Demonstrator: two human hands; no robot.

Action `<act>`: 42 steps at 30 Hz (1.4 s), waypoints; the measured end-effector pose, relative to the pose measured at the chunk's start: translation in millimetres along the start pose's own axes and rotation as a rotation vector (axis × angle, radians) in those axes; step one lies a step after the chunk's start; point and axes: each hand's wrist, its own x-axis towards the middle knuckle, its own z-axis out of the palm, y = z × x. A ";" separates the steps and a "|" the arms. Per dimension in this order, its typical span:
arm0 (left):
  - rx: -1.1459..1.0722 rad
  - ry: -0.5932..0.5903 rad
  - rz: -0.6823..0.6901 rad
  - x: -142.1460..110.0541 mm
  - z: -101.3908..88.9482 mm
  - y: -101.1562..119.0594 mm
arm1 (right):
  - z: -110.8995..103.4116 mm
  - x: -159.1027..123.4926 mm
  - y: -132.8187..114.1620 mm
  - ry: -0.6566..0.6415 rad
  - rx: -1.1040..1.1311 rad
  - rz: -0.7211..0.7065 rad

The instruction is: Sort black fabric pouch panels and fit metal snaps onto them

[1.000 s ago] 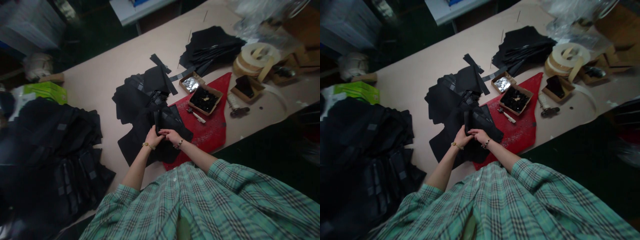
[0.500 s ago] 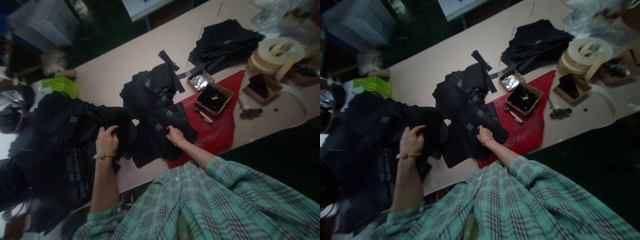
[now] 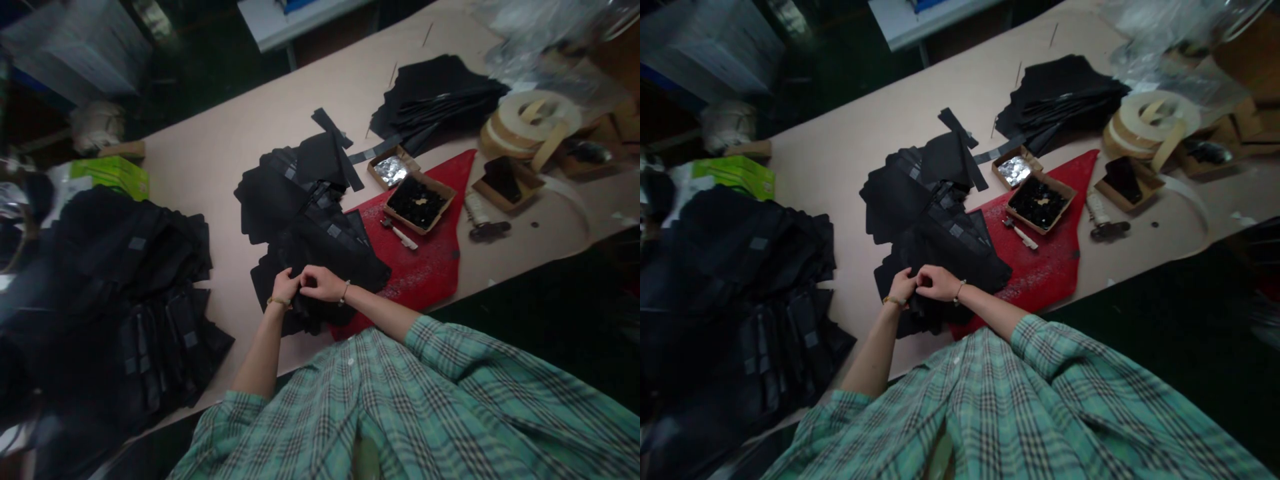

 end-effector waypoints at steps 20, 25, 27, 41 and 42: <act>0.673 0.170 0.192 -48.1 -61.0 22.2 | -13.8 27.1 38.9 0.234 -0.236 0.574; 0.890 0.141 0.133 -62.7 -53.4 29.2 | 36.9 16.6 21.7 0.295 0.402 0.749; 0.860 0.118 0.105 -59.7 -39.9 22.2 | 43.1 18.8 17.3 0.318 0.670 0.899; -0.064 0.153 0.010 -42.4 -81.0 -20.4 | 46.7 51.3 -49.2 -0.181 0.643 0.530; -0.089 0.148 0.003 -48.6 -95.3 -16.8 | 47.7 54.0 -51.6 -0.169 0.624 0.519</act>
